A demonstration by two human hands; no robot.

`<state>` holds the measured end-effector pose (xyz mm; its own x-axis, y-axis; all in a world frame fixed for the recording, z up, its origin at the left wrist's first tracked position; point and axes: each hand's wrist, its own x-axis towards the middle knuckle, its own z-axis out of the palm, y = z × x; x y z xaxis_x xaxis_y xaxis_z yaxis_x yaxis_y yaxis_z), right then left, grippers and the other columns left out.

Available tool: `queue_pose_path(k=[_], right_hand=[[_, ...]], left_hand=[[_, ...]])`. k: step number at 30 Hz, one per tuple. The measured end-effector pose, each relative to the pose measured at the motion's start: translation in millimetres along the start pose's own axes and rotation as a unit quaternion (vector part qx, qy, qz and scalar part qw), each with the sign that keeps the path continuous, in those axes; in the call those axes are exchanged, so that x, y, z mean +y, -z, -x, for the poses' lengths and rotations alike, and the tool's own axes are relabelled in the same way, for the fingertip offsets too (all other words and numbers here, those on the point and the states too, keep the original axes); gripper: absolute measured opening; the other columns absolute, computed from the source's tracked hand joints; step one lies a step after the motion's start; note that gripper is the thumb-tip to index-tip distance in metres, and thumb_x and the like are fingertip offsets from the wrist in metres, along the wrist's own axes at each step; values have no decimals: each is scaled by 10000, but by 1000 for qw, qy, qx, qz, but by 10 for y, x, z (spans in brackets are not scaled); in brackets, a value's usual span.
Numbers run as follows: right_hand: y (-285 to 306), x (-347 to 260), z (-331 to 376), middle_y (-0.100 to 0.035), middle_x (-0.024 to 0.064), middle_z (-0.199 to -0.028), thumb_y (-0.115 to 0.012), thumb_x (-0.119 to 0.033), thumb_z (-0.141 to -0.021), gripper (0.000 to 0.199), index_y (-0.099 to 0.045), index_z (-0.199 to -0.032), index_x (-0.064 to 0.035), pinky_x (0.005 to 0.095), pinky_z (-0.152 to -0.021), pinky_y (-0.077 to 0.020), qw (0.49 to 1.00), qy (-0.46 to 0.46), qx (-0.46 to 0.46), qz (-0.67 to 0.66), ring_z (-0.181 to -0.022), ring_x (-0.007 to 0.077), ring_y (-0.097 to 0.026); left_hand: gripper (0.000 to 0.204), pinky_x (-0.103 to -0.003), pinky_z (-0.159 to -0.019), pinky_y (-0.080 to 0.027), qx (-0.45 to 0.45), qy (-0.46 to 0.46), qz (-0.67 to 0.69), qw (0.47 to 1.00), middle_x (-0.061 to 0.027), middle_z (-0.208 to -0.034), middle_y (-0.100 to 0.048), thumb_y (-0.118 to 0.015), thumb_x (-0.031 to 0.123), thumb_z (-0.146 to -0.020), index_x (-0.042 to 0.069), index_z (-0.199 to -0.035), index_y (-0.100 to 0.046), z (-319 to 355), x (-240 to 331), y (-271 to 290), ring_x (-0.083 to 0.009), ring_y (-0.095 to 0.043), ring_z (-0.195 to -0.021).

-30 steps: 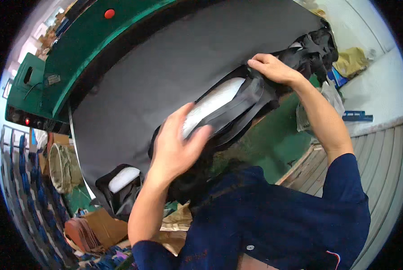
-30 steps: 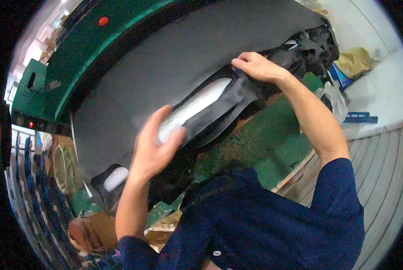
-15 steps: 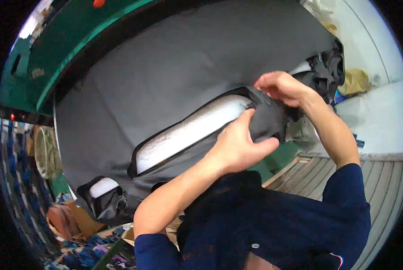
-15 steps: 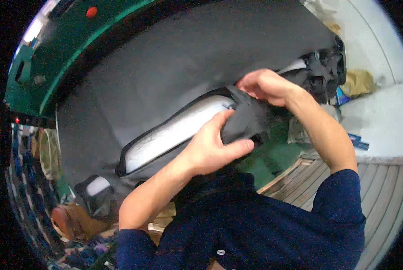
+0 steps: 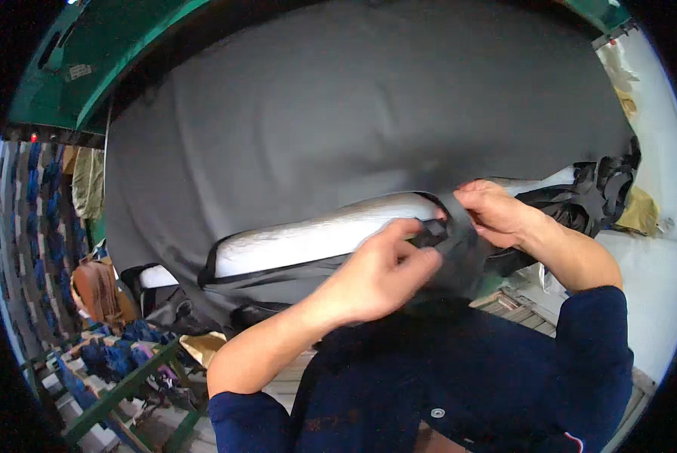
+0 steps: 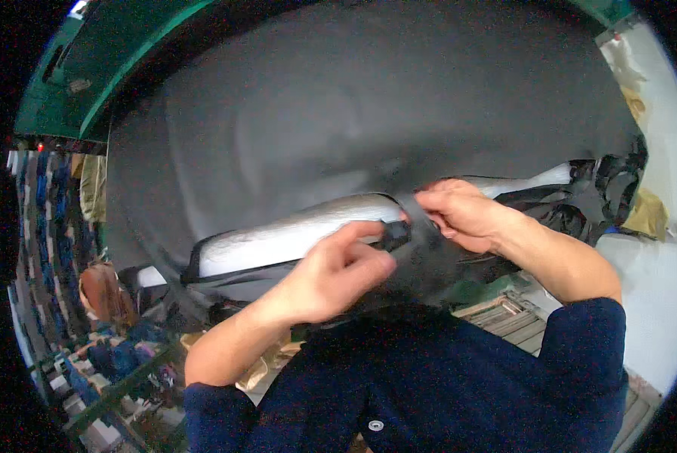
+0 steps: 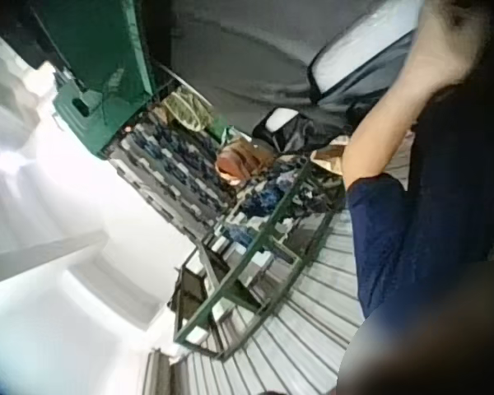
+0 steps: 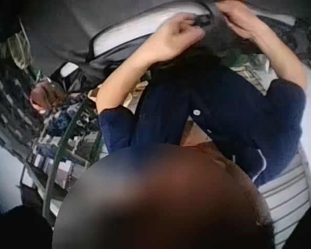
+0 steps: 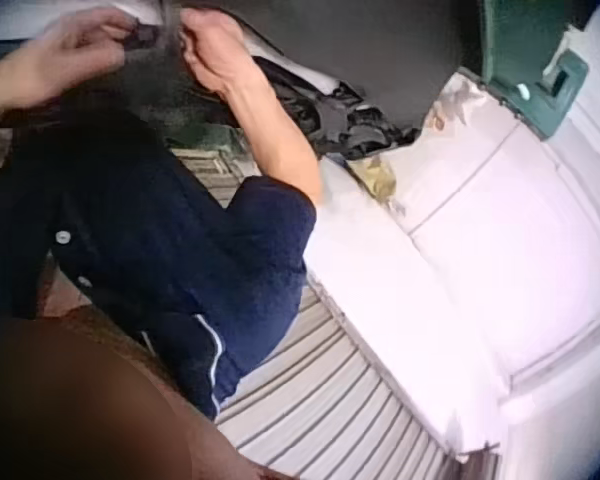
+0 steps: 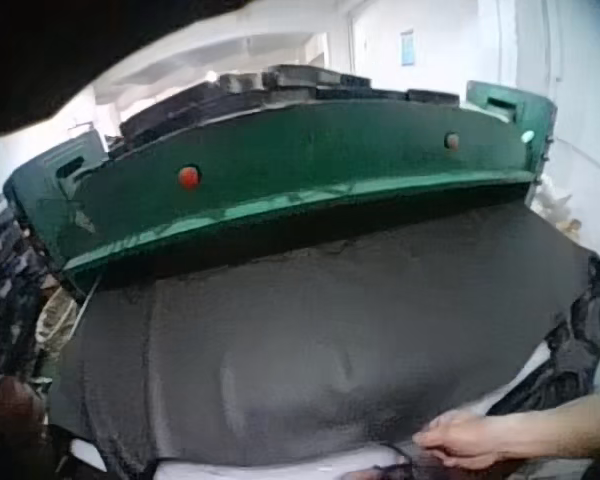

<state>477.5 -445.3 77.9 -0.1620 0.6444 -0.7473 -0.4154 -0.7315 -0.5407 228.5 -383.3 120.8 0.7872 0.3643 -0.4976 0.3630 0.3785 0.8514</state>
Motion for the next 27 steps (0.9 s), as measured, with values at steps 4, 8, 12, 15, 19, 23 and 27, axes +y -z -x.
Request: queue_pose_path(k=[4,8,12,15,19,23,27], right_hand=[[-156,-23,-31,-560,-40,-675,-614,-188,-942,125,-638,-880,-81,209,-440,-267,999,9,-35,-5,-564,51,-452],[-240,-125,35,-594,-41,-732,-620,-186,-952,139,-668,-978,-59,192,-440,-279,993,51,-101,-32,-554,18,-437],[-207,2,-47,-599,-32,-773,-611,-162,-954,145,-647,-1041,-51,194,-452,-289,995,62,-60,-56,-592,37,-448],[-213,-15,-56,-595,-12,-776,-589,-135,-957,109,-633,-1021,-59,219,-490,-331,993,70,-78,-59,-580,71,-450],[-168,89,-124,-642,28,-840,-551,-139,-980,122,-615,-1040,-55,223,-492,-369,986,82,-61,-129,-614,93,-531],[-162,87,-117,-686,73,-926,-536,-140,-991,141,-612,-1060,-44,222,-488,-411,979,104,-44,-168,-649,118,-603],[-176,86,-102,-699,80,-901,-519,-152,-1001,166,-622,-1057,-34,213,-452,-394,980,106,-60,-158,-603,107,-600]], left_hand=[[354,-274,-729,-500,149,40,-21,988,-69,-904,-668,-531,213,-1009,-63,-1230,-559,-247,-158,16,-125,-618,-797],[291,-272,-677,-487,224,55,-24,973,-77,-863,-681,-541,201,-982,-56,-1064,-650,-435,84,-89,-133,-600,-720],[186,-257,-604,-439,317,35,106,942,-59,-809,-669,-582,121,-919,-44,-939,-666,-492,131,-244,-106,-541,-643],[110,-270,-634,-452,345,5,150,927,-58,-817,-656,-559,38,-882,-25,-910,-646,-565,126,-335,-126,-559,-669],[116,-301,-652,-476,383,-73,297,872,-61,-918,-640,-535,3,-896,12,-984,-610,-694,-100,-350,-152,-581,-747],[189,-287,-681,-473,357,-72,373,853,-56,-1012,-640,-546,-16,-912,19,-1094,-584,-749,-42,-397,-145,-595,-815],[228,-261,-666,-466,346,-83,362,862,-52,-1023,-634,-519,-34,-913,41,-1120,-580,-729,-153,-317,-126,-594,-812]])
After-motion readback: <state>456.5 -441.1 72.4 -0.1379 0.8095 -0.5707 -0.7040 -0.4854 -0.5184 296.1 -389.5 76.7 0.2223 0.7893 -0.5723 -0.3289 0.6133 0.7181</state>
